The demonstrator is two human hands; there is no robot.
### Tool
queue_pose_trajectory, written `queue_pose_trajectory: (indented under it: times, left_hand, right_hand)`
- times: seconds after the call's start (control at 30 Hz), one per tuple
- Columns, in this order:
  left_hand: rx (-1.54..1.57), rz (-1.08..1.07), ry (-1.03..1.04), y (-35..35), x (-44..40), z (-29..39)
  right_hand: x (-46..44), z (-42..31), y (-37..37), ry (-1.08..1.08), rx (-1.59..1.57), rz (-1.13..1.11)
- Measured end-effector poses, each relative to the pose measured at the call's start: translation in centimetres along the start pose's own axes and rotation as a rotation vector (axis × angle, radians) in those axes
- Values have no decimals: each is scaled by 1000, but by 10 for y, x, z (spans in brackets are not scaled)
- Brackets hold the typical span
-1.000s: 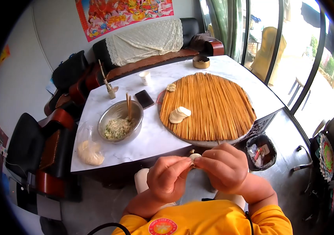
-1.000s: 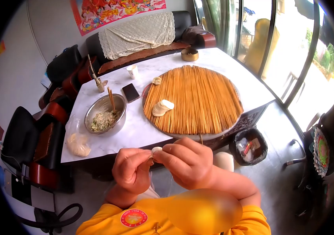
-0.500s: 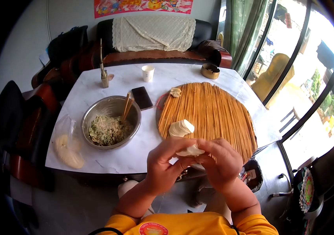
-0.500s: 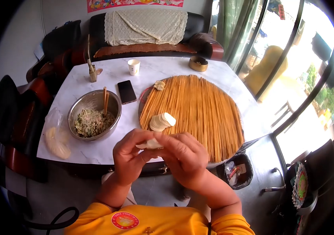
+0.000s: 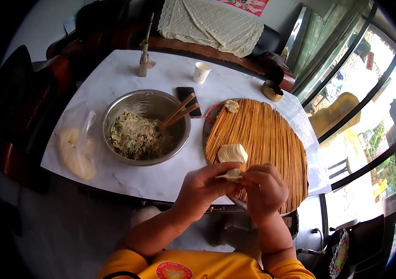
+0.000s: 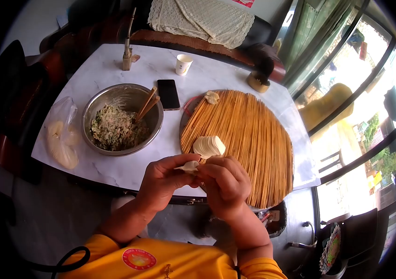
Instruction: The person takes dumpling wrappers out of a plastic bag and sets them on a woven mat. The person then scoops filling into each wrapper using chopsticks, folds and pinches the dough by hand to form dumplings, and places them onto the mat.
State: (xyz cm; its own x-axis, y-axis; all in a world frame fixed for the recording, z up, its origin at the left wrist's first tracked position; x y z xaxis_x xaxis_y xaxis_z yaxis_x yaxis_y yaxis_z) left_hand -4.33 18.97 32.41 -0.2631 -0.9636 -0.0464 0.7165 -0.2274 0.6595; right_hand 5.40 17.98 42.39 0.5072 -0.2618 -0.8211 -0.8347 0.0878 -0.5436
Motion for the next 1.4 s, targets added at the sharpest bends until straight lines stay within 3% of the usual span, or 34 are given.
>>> queue_pose_trajectory:
  times: [0.03, 0.23, 0.37, 0.43, 0.53, 0.63, 0.83, 1.0, 1.17, 1.27, 1.37, 1.4]
  left_hand:
    - [14, 5, -1, -3, 0, -1]
    - [-611, 318, 489, -20, 16, 37]
    - [-570, 341, 445, -26, 12, 31]
    - [-555, 342, 384, -27, 6, 26]
    - [-603, 417, 368, -35, 1, 17]
    - [-697, 355, 320, -32, -4, 6]
    - [-702, 293, 268, -27, -9, -7]
    - [-715, 286, 252, -29, -9, -5]
    - [-730, 289, 264, -35, -8, -2]
    - [-773, 298, 313, -36, -7, -1]
    - [-744, 332, 293, -43, -6, 0]
    - [-728, 350, 287, -48, -6, 1]
  right_hand:
    - [-1, -4, 3, -49, 77, -40]
    - [-6, -9, 17, -94, 111, -106]
    - [-16, -15, 46, -276, 231, -302]
    - [-18, 0, 48, -270, 235, -275]
    - [-26, 80, 39, 20, 196, -154]
    - [-15, 187, 40, 321, 267, -78]
    - [-1, 276, 87, 500, 360, -224]
    - [3, 283, 118, 375, 400, -304]
    - [3, 285, 123, 399, 369, -385]
    - [-9, 264, 111, 313, 422, -351]
    - [-7, 250, 83, 406, 387, -255]
    - [2, 244, 81, 420, 219, -261]
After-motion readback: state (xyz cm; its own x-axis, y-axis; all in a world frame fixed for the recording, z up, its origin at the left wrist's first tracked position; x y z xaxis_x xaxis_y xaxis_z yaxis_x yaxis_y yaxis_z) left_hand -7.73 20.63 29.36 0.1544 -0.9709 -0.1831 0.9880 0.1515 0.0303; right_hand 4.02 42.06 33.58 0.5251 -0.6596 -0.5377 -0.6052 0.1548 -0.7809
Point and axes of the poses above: each hand's wrist, its own x-axis away from the middle knuckle, its own y-axis out of the palm, z = x × y, the point moved 10 cm from there along -x, towards the middle knuckle, and after that the axes turned 14 degrees about -y, right-handed, at the moved point
